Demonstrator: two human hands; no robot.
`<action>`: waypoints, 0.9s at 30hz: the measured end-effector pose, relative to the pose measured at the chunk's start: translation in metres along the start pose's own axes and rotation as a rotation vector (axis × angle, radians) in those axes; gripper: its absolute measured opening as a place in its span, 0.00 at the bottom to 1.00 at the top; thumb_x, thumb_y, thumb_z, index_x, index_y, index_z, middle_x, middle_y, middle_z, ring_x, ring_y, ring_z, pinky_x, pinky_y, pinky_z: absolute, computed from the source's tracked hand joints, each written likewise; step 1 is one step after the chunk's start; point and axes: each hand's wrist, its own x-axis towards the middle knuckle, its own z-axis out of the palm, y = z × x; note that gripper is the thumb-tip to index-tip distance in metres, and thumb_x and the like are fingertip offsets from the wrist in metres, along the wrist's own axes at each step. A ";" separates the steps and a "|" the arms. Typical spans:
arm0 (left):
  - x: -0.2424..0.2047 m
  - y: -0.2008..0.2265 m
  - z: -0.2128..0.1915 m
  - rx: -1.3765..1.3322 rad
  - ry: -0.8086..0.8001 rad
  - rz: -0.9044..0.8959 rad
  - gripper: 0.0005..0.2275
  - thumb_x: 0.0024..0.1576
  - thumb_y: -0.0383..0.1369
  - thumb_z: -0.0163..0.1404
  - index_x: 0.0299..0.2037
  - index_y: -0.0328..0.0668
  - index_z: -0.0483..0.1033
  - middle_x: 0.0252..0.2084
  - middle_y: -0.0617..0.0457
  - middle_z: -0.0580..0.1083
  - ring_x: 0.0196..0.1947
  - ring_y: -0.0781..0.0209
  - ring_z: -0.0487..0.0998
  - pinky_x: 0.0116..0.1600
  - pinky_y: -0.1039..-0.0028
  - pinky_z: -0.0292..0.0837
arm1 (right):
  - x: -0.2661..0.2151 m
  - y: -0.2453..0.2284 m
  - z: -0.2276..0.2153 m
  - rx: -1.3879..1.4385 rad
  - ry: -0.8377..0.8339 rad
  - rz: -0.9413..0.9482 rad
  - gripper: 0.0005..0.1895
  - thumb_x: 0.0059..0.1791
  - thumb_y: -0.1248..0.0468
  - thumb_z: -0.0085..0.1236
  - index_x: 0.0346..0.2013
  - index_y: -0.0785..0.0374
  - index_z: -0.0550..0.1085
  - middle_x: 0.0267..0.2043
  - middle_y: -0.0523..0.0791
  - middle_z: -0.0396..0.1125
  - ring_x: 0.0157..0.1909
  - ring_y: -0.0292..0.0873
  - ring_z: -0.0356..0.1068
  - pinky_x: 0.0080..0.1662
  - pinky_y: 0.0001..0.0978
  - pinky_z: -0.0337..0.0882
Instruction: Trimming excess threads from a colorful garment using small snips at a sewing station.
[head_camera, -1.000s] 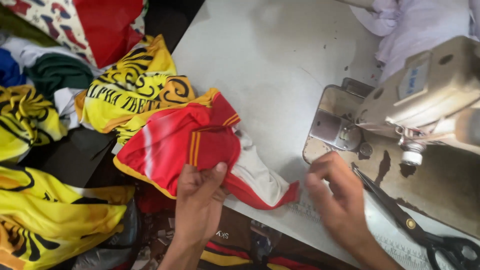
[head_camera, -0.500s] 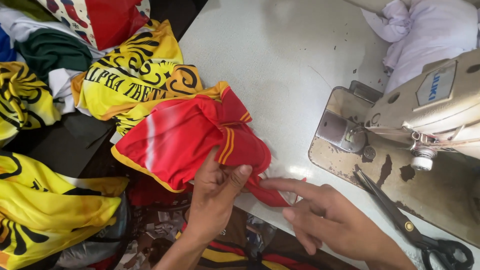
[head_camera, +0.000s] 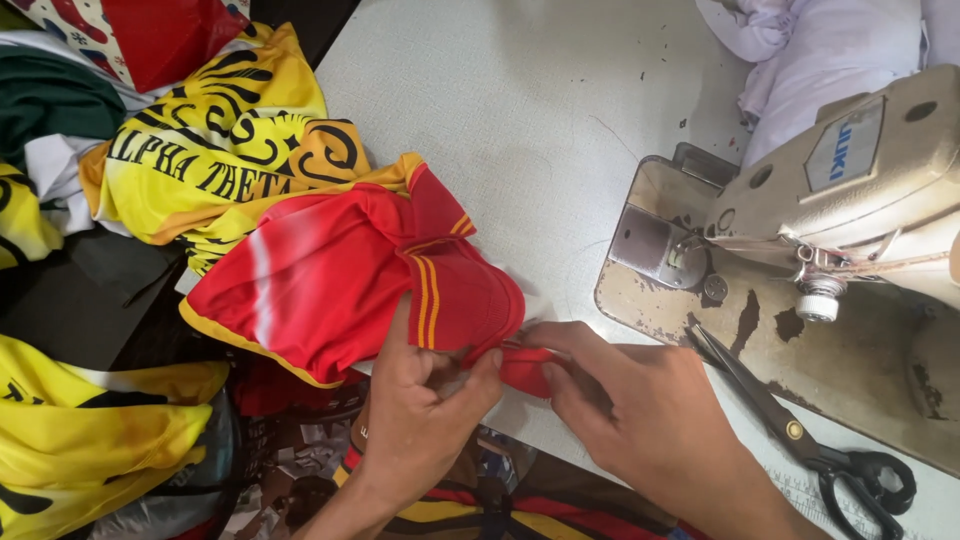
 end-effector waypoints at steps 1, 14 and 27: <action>-0.001 -0.003 -0.001 -0.001 -0.002 -0.001 0.15 0.55 0.23 0.57 0.52 0.39 0.73 0.41 0.53 0.82 0.39 0.64 0.85 0.45 0.75 0.84 | -0.001 0.002 0.003 0.000 0.000 0.002 0.14 0.53 0.57 0.53 0.52 0.41 0.77 0.09 0.39 0.59 0.10 0.40 0.59 0.20 0.33 0.61; 0.007 -0.016 -0.012 -0.291 -0.083 -0.002 0.10 0.59 0.27 0.56 0.48 0.30 0.80 0.44 0.50 0.81 0.47 0.61 0.80 0.53 0.69 0.77 | -0.016 0.010 0.022 0.187 0.124 0.018 0.01 0.48 0.64 0.62 0.33 0.53 0.79 0.25 0.33 0.74 0.23 0.30 0.70 0.30 0.24 0.68; 0.012 -0.035 -0.011 -0.619 0.037 -0.156 0.11 0.60 0.22 0.56 0.52 0.32 0.77 0.42 0.48 0.81 0.47 0.59 0.82 0.46 0.70 0.81 | -0.019 0.007 0.049 0.278 0.453 0.042 0.11 0.48 0.64 0.68 0.42 0.58 0.76 0.43 0.43 0.71 0.20 0.30 0.65 0.26 0.19 0.66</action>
